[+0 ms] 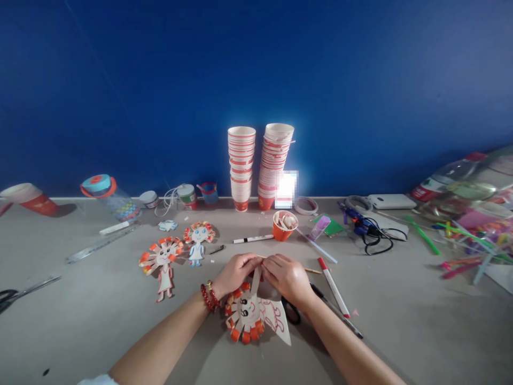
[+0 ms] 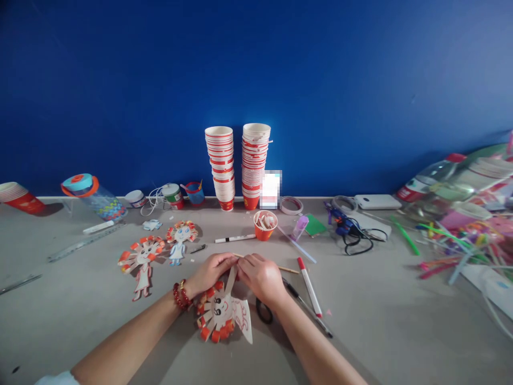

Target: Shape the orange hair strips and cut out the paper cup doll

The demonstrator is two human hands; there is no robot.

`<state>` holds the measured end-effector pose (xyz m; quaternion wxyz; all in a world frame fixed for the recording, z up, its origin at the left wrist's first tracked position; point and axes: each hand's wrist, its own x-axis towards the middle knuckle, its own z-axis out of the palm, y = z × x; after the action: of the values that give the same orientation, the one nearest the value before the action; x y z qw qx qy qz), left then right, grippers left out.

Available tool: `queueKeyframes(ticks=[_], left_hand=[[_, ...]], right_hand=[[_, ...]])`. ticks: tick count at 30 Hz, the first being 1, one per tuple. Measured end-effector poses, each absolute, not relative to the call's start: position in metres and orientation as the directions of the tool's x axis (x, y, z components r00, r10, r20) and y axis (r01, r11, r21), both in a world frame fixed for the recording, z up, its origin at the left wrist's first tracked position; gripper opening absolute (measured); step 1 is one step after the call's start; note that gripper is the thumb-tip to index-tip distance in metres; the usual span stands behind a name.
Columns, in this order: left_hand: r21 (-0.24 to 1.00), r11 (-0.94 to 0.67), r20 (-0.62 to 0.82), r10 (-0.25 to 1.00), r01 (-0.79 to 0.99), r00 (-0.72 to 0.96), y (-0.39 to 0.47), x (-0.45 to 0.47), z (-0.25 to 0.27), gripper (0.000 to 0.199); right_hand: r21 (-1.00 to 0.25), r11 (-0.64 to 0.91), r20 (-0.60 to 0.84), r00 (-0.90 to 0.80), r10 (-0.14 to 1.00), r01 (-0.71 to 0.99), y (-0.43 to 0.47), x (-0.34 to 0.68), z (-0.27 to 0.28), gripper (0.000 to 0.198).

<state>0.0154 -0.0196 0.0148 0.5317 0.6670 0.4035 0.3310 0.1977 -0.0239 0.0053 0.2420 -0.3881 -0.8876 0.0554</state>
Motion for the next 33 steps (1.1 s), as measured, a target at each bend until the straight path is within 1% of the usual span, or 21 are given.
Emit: queueKeyframes(ticks=[3,7,10,15,19,22,28,30,33], left_hand=[[0.978,-0.087,-0.008,0.891,0.188,0.454,-0.0191,0.0146,0.0145,0.041],[0.983,-0.066,-0.022,0.882,0.17,0.471,-0.0175,0.0129,0.0136,0.041],[0.985,-0.056,-0.029,0.878,0.164,0.477,-0.0171,0.0126,0.0131,0.04],[0.986,-0.058,-0.025,0.881,0.159,0.473,-0.0166,0.0131,0.0122,0.039],[0.982,-0.067,-0.027,0.877,0.177,0.48,-0.0163,0.0127,0.0132,0.04],[0.979,-0.086,-0.015,0.873,0.184,0.487,-0.0168,0.0127,0.0143,0.042],[0.981,-0.105,0.01,0.87,0.166,0.492,-0.0173,0.0145,0.0131,0.041],[0.979,-0.087,-0.011,0.882,0.186,0.471,-0.0172,0.0146,0.012,0.039],[0.976,-0.059,-0.043,0.891,0.208,0.451,-0.0168,0.014,0.011,0.034]], right_hand=[[-0.242,0.685,0.398,-0.574,0.716,0.687,-0.0261,0.1955,0.0064,0.025],[-0.257,0.666,0.377,-0.562,0.736,0.7,-0.0286,0.1933,0.0101,0.022],[-0.312,0.649,0.35,-0.551,0.757,0.694,-0.0297,0.1931,0.0132,0.023],[-0.45,0.617,0.332,-0.52,0.787,0.646,-0.0289,0.1945,0.0128,0.022],[-0.555,0.531,0.302,-0.44,0.846,0.64,-0.0294,0.1948,0.0114,0.018],[-0.563,0.509,0.302,-0.41,0.86,0.651,-0.0308,0.1943,0.012,0.018],[-0.558,0.534,0.35,-0.403,0.845,0.635,-0.0319,0.1928,0.0112,0.017],[-0.592,0.509,0.336,-0.382,0.861,0.625,-0.0316,0.1928,0.0097,0.015],[-0.682,0.439,0.283,-0.343,0.896,0.585,-0.031,0.1929,0.0073,0.013]])
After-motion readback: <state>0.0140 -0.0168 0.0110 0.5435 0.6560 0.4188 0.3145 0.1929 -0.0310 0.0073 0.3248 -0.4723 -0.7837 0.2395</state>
